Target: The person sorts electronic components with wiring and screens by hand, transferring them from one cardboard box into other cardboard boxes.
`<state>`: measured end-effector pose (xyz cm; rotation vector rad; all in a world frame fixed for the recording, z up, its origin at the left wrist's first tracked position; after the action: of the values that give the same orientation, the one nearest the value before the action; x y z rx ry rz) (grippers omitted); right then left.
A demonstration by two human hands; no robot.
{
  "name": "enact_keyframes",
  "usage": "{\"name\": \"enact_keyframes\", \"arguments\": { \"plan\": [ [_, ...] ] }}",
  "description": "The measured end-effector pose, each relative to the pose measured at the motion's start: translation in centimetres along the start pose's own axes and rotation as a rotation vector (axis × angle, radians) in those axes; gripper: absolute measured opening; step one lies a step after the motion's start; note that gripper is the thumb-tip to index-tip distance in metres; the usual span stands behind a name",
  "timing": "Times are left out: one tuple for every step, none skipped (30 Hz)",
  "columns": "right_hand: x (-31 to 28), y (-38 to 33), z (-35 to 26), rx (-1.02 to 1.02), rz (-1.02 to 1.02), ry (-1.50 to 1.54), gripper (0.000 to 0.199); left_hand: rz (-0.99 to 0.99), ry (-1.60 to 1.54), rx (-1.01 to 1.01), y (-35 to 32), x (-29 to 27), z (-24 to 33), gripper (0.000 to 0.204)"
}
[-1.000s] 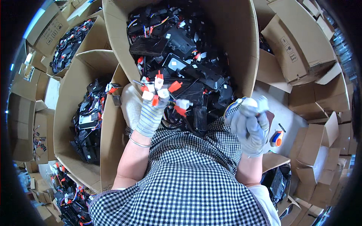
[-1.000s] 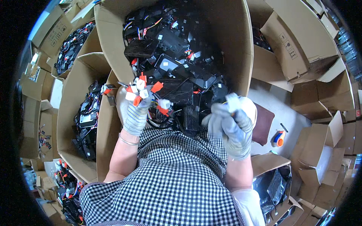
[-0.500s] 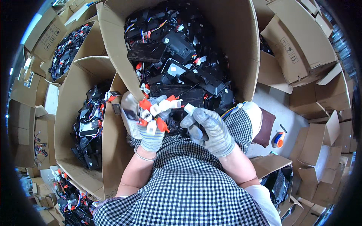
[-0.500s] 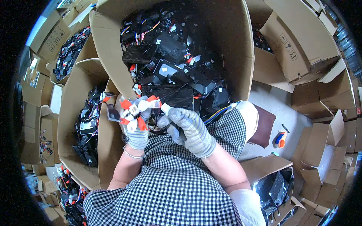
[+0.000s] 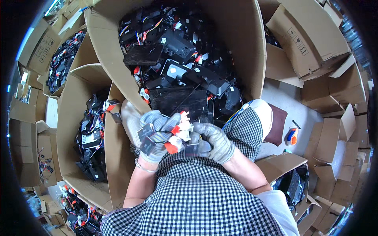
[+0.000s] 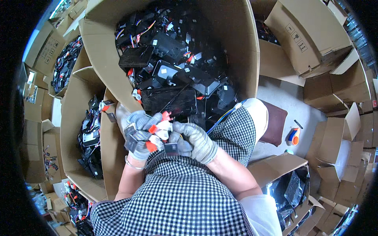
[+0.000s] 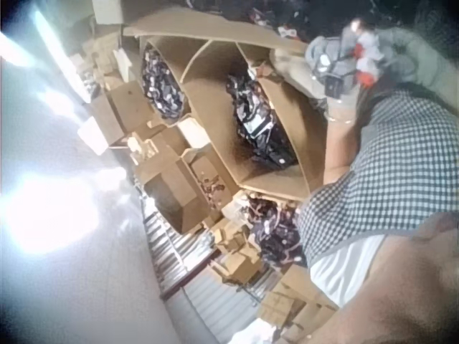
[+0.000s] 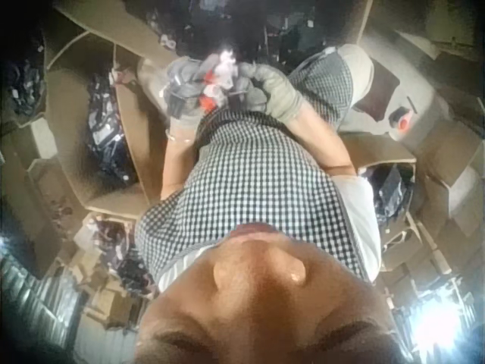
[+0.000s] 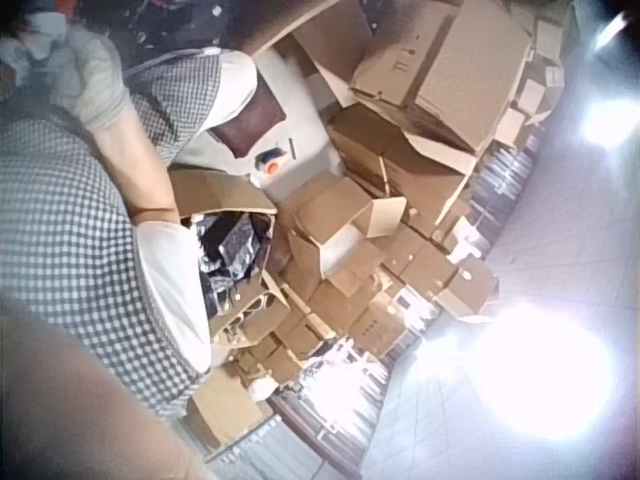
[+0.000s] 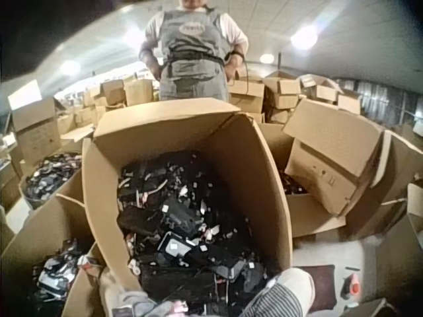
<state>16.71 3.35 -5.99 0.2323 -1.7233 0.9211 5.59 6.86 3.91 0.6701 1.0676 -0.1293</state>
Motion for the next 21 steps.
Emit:
{"name": "enact_keyframes", "arguments": {
  "plan": [
    [0.2,-0.2,-0.1,-0.038,0.025,-0.065,0.032,0.003,0.004,0.001,-1.1,0.4,0.1,0.042],
    [0.5,-0.2,-0.3,-0.041,0.003,-0.118,0.035,-0.045,-0.031,-0.065,-2.4,1.7,-0.5,0.041],
    [0.9,-0.3,-0.6,-0.070,-0.033,-0.177,0.036,-0.095,-0.070,-0.130,-2.9,2.6,-1.0,0.040],
    [1.3,-0.3,-0.8,-0.098,-0.069,-0.236,0.037,0.037,-0.075,-0.017,-2.2,1.1,0.1,0.039],
    [2.2,-0.1,-1.0,-0.114,-0.133,-0.257,0.040,-0.028,-0.119,-0.092,-2.9,2.4,-1.2,0.038],
    [2.3,0.0,-1.6,-0.111,-0.136,-0.257,0.040,-0.092,-0.161,-0.171,-3.7,3.4,-2.4,0.037],
    [2.1,0.3,-3.2,-0.176,-0.092,-0.575,0.038,0.013,-0.101,-0.065,-2.0,1.6,-1.3,0.039],
    [2.0,0.8,-4.8,-0.239,-0.043,-0.893,0.037,0.119,-0.042,0.041,-0.4,0.0,-0.1,0.041],
    [4.7,0.1,-7.9,-0.906,-0.220,-1.286,0.030,-0.020,-0.467,-0.319,-1.9,2.2,-2.2,0.038],
    [6.2,-0.4,-9.9,-1.154,0.123,-1.715,0.017,-0.099,-1.121,-0.561,-2.9,4.9,-3.1,0.030],
    [7.8,0.0,-11.8,-1.211,0.392,-1.881,0.021,-0.106,-1.220,-0.715,-4.1,5.2,-3.1,0.036],
    [9.0,0.2,-12.6,-1.419,0.429,-1.978,0.031,-0.116,-1.323,-0.867,-4.6,5.5,-2.6,0.042],
    [9.0,1.5,-13.6,-1.404,0.519,-2.059,0.030,-0.213,-0.682,-0.418,-3.4,3.7,-2.3,0.041],
    [8.7,2.6,-14.5,-1.386,0.610,-2.139,0.029,-0.217,-0.685,-0.411,-3.5,4.0,-2.2,0.041],
    [8.3,3.2,-15.3,-1.388,0.614,-2.137,0.029,-0.273,-0.876,-0.506,-3.9,4.8,-2.2,0.031],
    [7.0,5.0,-16.6,-1.119,0.665,-2.213,0.026,-0.326,-1.065,-0.594,-3.9,5.7,-2.3,0.025],
    [5.4,6.1,-17.5,-0.846,0.709,-2.265,0.025,-0.265,-0.691,-0.382,-3.2,4.4,-1.8,0.027],
    [5.8,5.5,-17.8,-0.907,0.688,-2.184,0.024,-0.193,-0.316,-0.183,-3.0,3.2,-0.8,0.030],
    [5.9,4.2,-18.5,-1.069,0.646,-1.950,0.024,-0.208,-0.418,-0.168,-2.3,2.9,-0.1,0.031],
    [5.6,2.8,-19.2,-1.208,0.599,-1.708,0.023,-0.222,-0.522,-0.151,-1.3,2.1,1.0,0.033],
    [4.3,2.0,-19.4,-1.188,0.411,-1.214,0.021,-0.147,-0.499,-0.071,-0.7,0.4,2.3,0.035]
  ]
}}
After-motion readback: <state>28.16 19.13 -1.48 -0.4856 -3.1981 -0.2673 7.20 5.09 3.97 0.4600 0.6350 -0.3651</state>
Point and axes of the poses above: each hand's wrist, its own y-axis towards the middle knuckle, its own x-axis out of the palm, z = x × y, the point moved 8 cm from there along y, towards the middle knuckle, and after that the axes turned 15 degrees about y, right-handed, at the moved point
